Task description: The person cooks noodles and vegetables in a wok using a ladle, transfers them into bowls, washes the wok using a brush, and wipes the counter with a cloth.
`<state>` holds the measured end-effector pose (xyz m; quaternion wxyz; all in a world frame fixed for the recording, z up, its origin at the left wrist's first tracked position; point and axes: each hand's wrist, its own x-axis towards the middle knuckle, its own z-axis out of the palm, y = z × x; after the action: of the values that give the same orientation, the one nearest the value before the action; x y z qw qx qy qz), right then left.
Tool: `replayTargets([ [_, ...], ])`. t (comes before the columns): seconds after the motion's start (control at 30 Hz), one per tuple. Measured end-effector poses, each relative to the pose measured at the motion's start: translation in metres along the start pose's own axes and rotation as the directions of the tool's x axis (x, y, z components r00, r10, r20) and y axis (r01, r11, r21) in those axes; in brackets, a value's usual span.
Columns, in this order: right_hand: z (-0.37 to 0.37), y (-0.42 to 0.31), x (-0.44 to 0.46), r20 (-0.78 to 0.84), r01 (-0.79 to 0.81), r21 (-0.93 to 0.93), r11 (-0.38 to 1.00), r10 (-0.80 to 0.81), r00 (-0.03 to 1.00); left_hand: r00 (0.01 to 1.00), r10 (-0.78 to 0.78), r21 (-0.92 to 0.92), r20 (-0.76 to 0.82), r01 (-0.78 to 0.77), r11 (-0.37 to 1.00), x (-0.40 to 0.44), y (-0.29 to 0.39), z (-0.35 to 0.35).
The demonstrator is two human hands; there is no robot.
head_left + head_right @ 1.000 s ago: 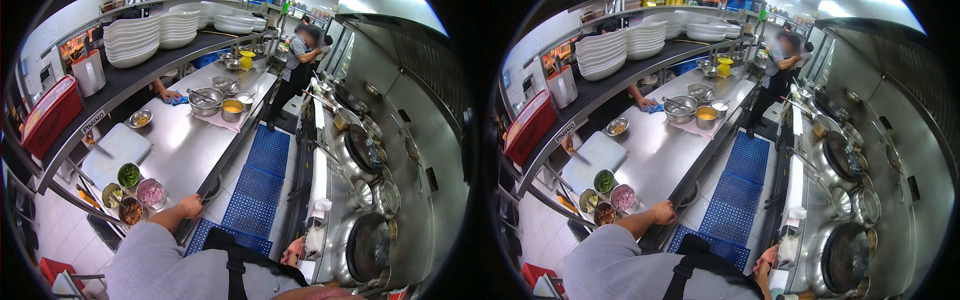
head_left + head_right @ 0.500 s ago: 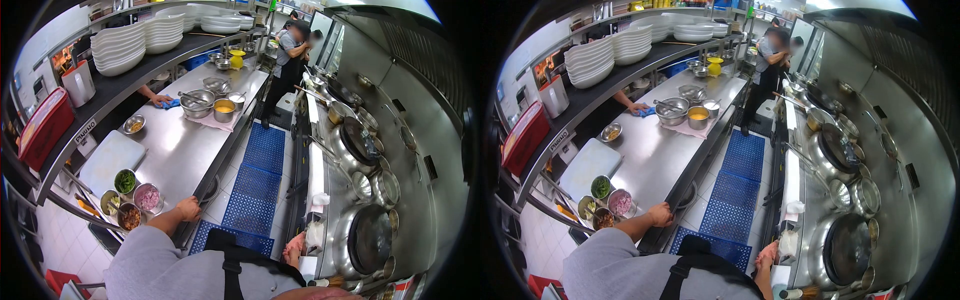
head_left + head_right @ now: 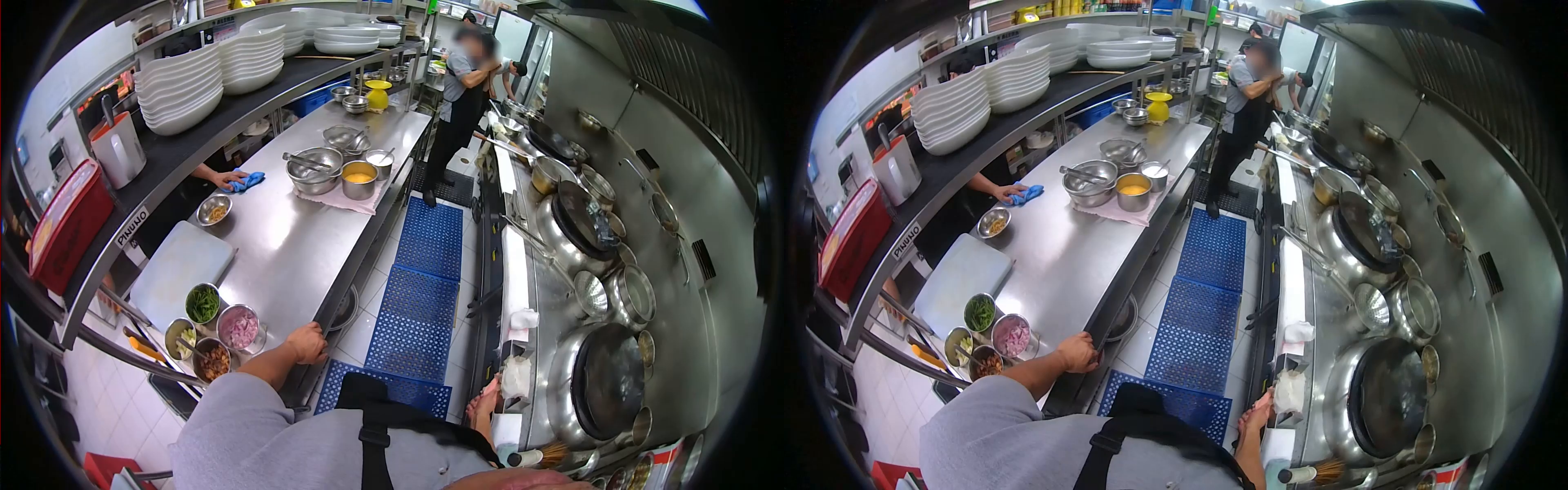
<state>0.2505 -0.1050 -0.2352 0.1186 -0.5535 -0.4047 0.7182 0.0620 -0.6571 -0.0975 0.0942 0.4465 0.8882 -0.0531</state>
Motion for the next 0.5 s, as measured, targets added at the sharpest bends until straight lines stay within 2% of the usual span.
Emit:
replayTargets([
  [0.2,-0.002,0.014,0.017,-0.028,-0.018,0.037,0.999,0.019,0.999,1.000,0.003,0.013,0.021,-0.003,1.000,-0.001,0.001,-0.008],
  [0.4,-0.023,0.039,0.070,0.045,-0.077,0.070,0.995,0.074,0.996,1.000,0.001,0.015,0.030,-0.002,1.000,0.000,0.003,-0.009],
  [0.5,-0.008,0.017,0.022,-0.010,-0.059,0.039,0.997,0.060,0.998,1.000,0.014,0.007,0.027,-0.014,1.000,0.001,0.003,-0.012],
])
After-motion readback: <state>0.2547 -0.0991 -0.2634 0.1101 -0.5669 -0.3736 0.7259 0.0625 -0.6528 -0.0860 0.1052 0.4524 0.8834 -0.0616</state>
